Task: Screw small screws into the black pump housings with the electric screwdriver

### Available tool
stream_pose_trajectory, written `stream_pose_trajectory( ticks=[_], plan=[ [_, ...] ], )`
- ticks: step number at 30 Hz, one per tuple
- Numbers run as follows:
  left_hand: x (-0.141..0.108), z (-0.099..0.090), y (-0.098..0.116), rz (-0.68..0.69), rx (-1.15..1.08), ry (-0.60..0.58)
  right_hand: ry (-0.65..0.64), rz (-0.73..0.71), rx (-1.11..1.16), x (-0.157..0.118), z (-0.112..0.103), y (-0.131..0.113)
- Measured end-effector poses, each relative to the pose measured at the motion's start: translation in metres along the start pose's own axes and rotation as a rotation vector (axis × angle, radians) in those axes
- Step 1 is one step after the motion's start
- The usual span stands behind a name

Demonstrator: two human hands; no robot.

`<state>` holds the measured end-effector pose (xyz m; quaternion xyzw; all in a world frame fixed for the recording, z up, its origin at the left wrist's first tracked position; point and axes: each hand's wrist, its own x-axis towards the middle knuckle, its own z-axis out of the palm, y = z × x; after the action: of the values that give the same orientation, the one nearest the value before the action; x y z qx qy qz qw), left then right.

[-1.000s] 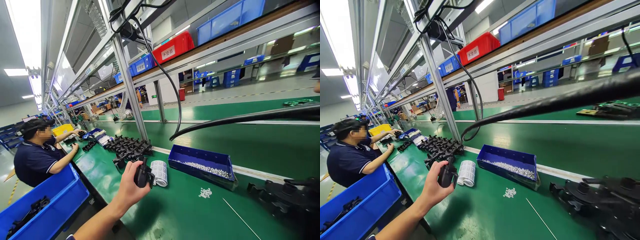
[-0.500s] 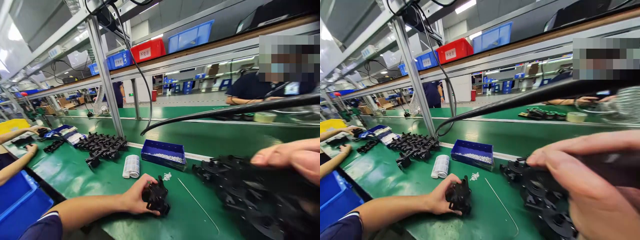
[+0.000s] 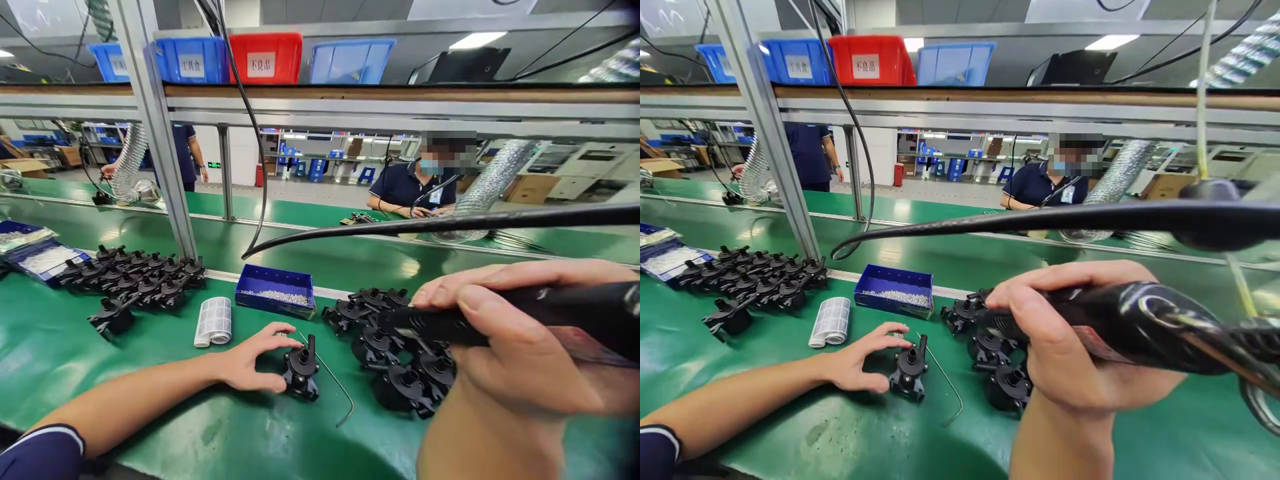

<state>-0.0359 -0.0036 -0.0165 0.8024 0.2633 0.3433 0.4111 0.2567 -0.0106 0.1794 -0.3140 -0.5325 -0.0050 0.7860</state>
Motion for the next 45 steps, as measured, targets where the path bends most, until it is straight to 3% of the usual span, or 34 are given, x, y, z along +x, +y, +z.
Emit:
stream_pose_trajectory(
  ticks=[3, 8, 13, 19, 21, 24, 26, 31, 38, 45],
  plan=[
    [0.010, 0.022, 0.009, -0.101, 0.046, 0.145, 0.035, -0.018, 0.059, -0.003, 0.005, 0.006],
    [0.027, 0.038, 0.018, -0.195, 0.041, 0.042, 0.049, -0.051, 0.103, -0.010, 0.009, 0.010],
    [0.039, 0.027, 0.018, -0.216, -0.025, -0.028, 0.016, 0.062, 0.249, -0.012, 0.012, 0.011],
    [0.065, -0.005, 0.011, -0.303, -0.071, -0.278, -0.166, 0.071, 0.349, -0.017, 0.013, 0.010],
    [0.068, -0.017, 0.007, -0.305, -0.006, -0.254, -0.210, 0.141, 0.306, -0.021, 0.009, 0.007],
    [0.065, -0.026, -0.005, -0.406, 0.354, -0.080, -0.228, 0.242, 0.320, -0.025, 0.003, 0.005],
    [0.061, -0.026, -0.015, -0.461, 0.547, -0.034, -0.268, 0.280, 0.394, -0.027, 0.002, 0.007],
    [0.053, -0.021, -0.032, -0.453, 0.633, -0.106, -0.382, 0.320, 0.496, -0.030, 0.012, 0.020],
    [0.051, -0.016, -0.027, -0.397, 0.894, -0.272, -0.554, 0.382, 0.539, -0.044, 0.024, 0.037],
    [0.052, -0.019, -0.026, -0.486, 0.840, -0.223, -0.551, 0.541, 0.608, -0.067, 0.050, 0.046]
  ],
)
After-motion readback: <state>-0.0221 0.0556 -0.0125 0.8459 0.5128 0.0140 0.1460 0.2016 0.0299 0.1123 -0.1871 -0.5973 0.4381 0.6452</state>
